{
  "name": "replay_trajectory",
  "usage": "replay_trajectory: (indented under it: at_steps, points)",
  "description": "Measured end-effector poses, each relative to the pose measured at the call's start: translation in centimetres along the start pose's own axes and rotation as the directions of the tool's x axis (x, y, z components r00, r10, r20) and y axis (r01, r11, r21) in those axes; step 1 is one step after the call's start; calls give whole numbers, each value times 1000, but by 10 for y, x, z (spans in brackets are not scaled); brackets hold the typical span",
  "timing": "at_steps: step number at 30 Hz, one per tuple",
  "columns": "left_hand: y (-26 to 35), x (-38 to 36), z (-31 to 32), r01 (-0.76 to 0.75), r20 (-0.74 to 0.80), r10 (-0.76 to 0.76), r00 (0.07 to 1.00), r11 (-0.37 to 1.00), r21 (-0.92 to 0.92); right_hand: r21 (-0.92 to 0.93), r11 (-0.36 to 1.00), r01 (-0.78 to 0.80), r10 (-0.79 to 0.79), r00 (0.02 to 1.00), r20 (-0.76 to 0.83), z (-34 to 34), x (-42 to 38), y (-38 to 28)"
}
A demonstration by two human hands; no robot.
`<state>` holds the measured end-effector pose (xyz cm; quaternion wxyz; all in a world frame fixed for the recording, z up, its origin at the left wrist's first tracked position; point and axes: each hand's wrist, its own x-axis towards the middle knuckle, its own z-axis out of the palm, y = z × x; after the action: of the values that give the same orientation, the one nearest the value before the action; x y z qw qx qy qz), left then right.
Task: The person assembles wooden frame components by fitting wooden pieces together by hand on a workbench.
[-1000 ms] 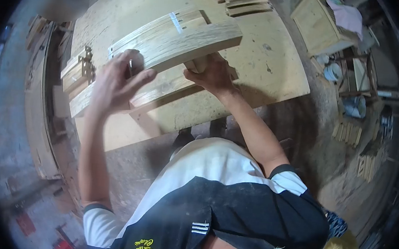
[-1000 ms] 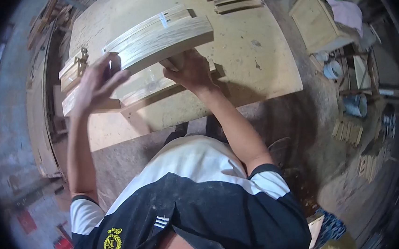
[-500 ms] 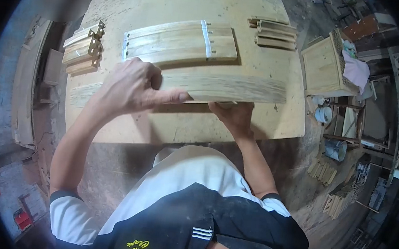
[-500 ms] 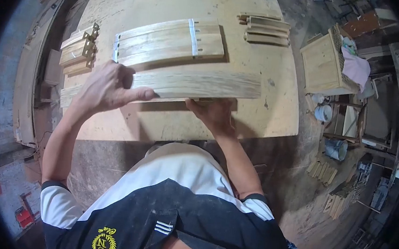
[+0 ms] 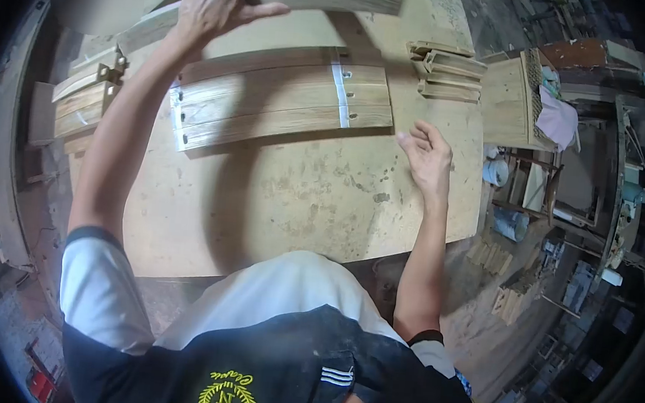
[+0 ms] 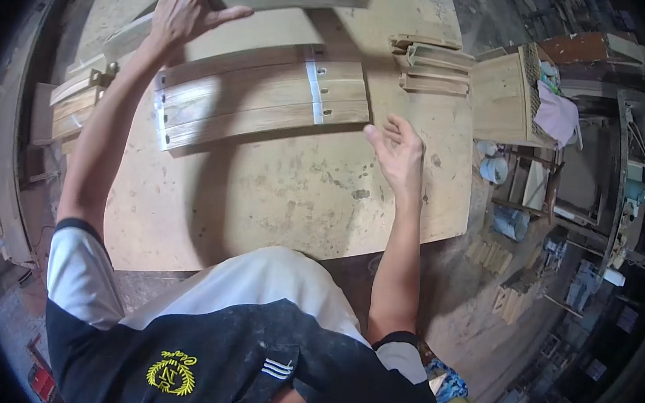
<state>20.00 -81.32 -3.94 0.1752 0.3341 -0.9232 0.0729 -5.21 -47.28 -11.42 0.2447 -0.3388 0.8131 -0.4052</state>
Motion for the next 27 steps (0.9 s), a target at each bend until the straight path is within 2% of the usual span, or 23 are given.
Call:
replay_trajectory:
  at_steps: [1,3,5,8,10,11,12,13,14,15,16,17,19,20,23,24,26,27]
  points:
    - [-10,7,27,-14,4,14,1000,999,44,-37,999,-8,8,1000,-2,-4,3,6]
    - [-55,26,99,108,-50,-107,993,994,15,-110,993,-34,34,999,-1,-7,7,14]
    - [-89,33,145,239,-116,-238,964,971,1,-94,996,-1,0,1000,-13,3,19,11]
    - [-81,34,115,427,-121,-488,865,840,-333,-150,988,20,-26,999,-36,32,44,33]
    - [-64,-19,79,379,-235,-412,880,909,-175,-150,989,12,-12,1000,4,50,58,37]
    - [-65,-62,70,326,-165,-376,912,907,-265,-122,993,-6,12,999,47,57,60,34]
    - [-62,-102,69,437,-115,-540,834,773,-460,-98,995,-37,45,996,82,61,60,35]
    - [-49,-140,60,613,76,-692,718,577,-540,-190,982,-7,14,999,35,64,60,38]
    - [-49,-189,73,621,222,-727,650,339,-707,-285,958,22,-23,1000,1,70,65,41]
    - [-44,-228,85,635,425,-709,563,42,-771,-378,925,50,-62,998,-20,75,67,43]
    - [-30,-251,74,637,525,-654,544,-85,-766,-356,935,-13,-4,999,-50,78,65,38]
    - [-13,-266,63,637,615,-595,518,-211,-741,-344,939,-10,-8,999,-52,81,63,41]
    - [19,-269,64,563,414,-723,553,-42,-825,-321,947,10,-29,998,-54,79,64,48]
    - [13,-282,70,518,457,-703,546,-145,-843,-317,948,35,-47,998,-30,76,57,48]
    - [35,-306,43,583,518,-690,506,-170,-795,-274,961,-27,46,997,66,59,21,75]
    - [44,-320,41,515,551,-692,467,-294,-805,-231,972,-50,71,994,84,54,4,70]
    - [70,-337,21,445,512,-785,347,-343,-827,-163,983,-80,92,994,65,44,-40,58]
    - [77,-347,8,517,504,-800,326,-295,-803,-140,987,-77,81,996,25,41,-59,52]
